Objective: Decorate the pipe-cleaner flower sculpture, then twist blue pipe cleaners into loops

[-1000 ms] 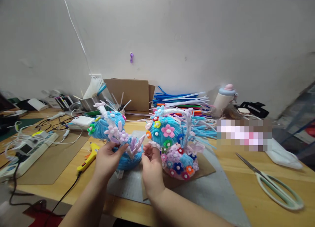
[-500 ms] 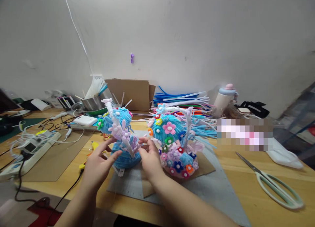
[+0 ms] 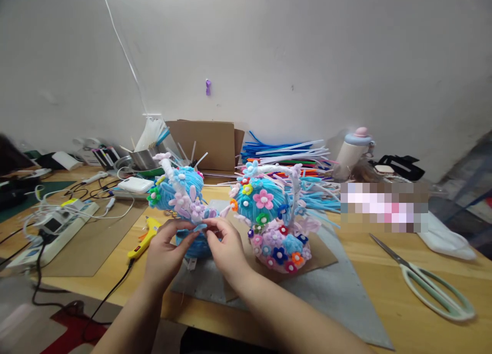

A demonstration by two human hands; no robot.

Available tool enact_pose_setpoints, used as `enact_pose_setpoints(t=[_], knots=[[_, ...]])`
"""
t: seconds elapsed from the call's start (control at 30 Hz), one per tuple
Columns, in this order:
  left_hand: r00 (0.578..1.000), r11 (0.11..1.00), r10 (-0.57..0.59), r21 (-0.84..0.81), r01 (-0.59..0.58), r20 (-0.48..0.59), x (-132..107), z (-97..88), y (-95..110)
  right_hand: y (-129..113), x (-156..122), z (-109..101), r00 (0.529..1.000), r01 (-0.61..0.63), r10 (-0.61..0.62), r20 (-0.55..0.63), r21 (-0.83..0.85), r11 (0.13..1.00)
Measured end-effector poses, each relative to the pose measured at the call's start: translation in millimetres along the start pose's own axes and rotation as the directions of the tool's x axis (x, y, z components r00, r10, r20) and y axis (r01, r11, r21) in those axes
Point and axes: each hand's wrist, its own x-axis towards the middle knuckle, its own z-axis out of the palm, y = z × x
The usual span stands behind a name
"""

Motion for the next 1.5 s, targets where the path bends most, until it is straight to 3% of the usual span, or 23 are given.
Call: enact_pose_setpoints(t=[0.07, 0.17, 0.37, 0.57, 0.67, 0.9, 1.03, 1.23, 1.33, 1.4, 1.5], knots=[[0.998, 0.997, 0.061, 0.049, -0.06, -0.031, -1.0, 3.7, 2.2, 2.2, 0.1, -0.5, 1.0, 0.006, -0.006, -0.004, 0.002, 1.0], [0.995, 0.997, 0.065, 0.045, -0.061, -0.073, 1.8, 9.8, 4.1, 3.9, 0.9, 0.0, 1.0, -0.011, 0.011, -0.001, 0.053, 0.999], [0.985, 0.99, -0.11, -0.098, 0.097, -0.132, 11.2, 20.8, 4.8, 0.3, 10.7, 2.3, 0.993, -0.116, 0.118, -0.003, 0.195, 0.974], [0.969, 0.954, -0.242, -0.169, 0.248, 0.056, 19.7, 20.4, 3.0, -2.0, 17.7, 5.8, 0.973, -0.203, 0.222, -0.065, 0.22, 0.954], [0.96, 0.946, -0.268, -0.167, 0.278, 0.084, 23.1, 19.1, 1.7, -8.6, 10.6, 2.8, 0.963, -0.219, 0.248, -0.102, 0.235, 0.947], [0.957, 0.955, -0.263, -0.108, 0.276, 0.124, 29.2, 10.8, 2.2, -31.9, -33.8, -38.7, 0.943, -0.334, 0.322, 0.088, 0.244, 0.911], [0.95, 0.959, -0.251, -0.084, 0.27, 0.187, 24.3, -1.8, -1.0, -32.6, -62.0, -70.8, 0.916, -0.402, 0.396, 0.072, 0.21, 0.891], [0.979, 0.97, -0.186, -0.144, 0.196, 0.081, 12.9, -6.9, -11.6, -22.2, -90.4, -102.9, 0.912, -0.407, 0.41, -0.016, 0.097, 0.908], [0.982, 0.969, -0.184, -0.175, 0.174, -0.043, 8.1, -1.4, -11.4, -8.4, -102.0, -109.5, 0.916, -0.401, 0.402, -0.012, 0.021, 0.916], [0.959, 0.955, -0.217, -0.244, 0.169, -0.182, 3.1, 2.2, -12.7, 0.2, -107.8, -112.4, 0.911, -0.411, 0.411, 0.035, -0.009, 0.912], [0.875, 0.896, -0.385, -0.345, 0.279, -0.294, -4.6, 3.7, -25.1, 1.4, -108.5, -114.8, 0.874, -0.481, 0.473, 0.111, 0.066, 0.874]])
